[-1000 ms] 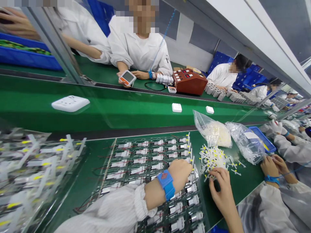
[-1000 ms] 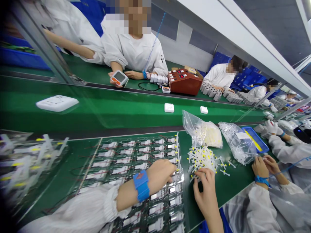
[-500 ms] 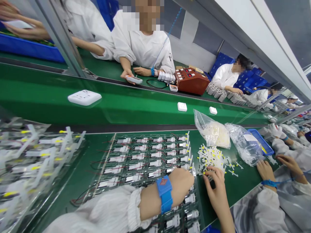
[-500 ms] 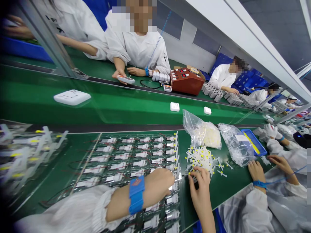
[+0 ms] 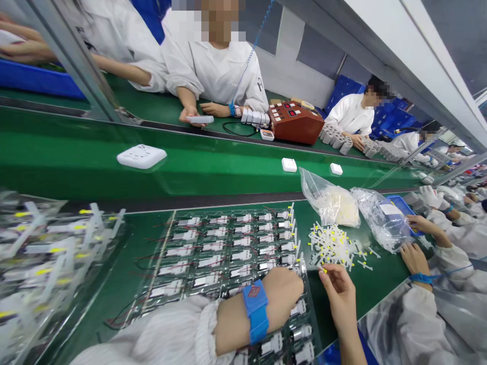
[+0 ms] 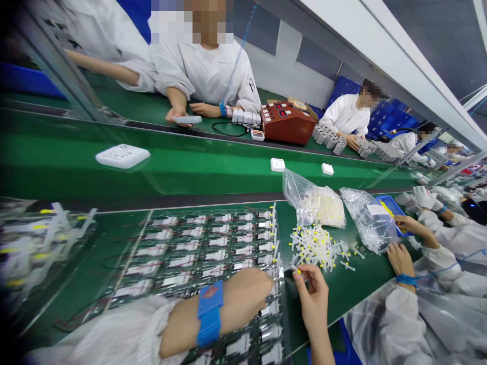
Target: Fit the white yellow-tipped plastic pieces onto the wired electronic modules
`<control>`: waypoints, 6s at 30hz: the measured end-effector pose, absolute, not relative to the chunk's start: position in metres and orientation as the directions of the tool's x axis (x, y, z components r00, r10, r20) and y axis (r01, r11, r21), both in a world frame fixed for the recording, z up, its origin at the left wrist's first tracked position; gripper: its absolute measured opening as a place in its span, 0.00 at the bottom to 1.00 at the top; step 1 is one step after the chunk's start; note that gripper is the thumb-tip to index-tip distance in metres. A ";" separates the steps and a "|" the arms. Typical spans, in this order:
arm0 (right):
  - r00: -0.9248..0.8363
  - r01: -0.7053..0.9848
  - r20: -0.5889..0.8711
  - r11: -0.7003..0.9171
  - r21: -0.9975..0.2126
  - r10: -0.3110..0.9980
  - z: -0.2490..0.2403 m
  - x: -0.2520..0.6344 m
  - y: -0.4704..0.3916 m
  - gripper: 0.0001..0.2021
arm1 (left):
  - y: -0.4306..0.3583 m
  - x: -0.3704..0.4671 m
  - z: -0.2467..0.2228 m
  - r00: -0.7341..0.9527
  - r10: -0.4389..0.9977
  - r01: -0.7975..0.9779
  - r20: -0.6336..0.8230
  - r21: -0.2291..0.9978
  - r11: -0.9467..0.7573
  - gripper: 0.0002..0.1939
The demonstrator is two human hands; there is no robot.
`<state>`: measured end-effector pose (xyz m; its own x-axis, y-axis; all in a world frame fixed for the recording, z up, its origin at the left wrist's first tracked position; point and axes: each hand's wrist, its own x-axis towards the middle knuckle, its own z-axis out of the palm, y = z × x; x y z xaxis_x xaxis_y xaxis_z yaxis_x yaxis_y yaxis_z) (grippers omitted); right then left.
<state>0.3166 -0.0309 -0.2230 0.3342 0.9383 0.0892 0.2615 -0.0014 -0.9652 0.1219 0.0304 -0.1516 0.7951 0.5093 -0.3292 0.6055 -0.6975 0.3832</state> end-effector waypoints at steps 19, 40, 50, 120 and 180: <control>0.273 -0.506 -0.322 -0.149 -0.849 0.906 -0.211 0.305 -0.026 0.15 | 0.036 0.125 -0.142 0.744 0.665 0.603 -0.054 0.484 -0.635 0.06; 0.316 -0.597 -0.324 -0.079 -0.798 0.892 -0.213 0.301 -0.027 0.16 | 0.036 0.127 -0.151 0.782 0.622 0.532 0.037 0.481 -0.697 0.03; 0.347 -0.528 -0.291 -0.070 -0.846 0.892 -0.217 0.303 -0.025 0.15 | 0.036 0.126 -0.150 0.786 0.617 0.525 0.048 0.476 -0.706 0.03; 0.073 0.604 0.245 0.152 -0.782 0.967 -0.199 0.343 -0.027 0.10 | 0.029 0.133 -0.143 0.779 0.582 0.627 -0.233 0.297 -0.720 0.10; 0.314 0.041 0.173 0.169 -0.985 0.934 -0.224 0.324 -0.032 0.05 | 0.000 0.141 -0.139 0.736 0.513 0.655 -0.442 0.274 -0.704 0.13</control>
<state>0.3236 -0.0317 -0.2236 0.3137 0.9336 0.1731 0.0407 0.1690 -0.9848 0.1414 0.0002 -0.1395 0.7358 0.5128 -0.4423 0.6553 -0.7041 0.2738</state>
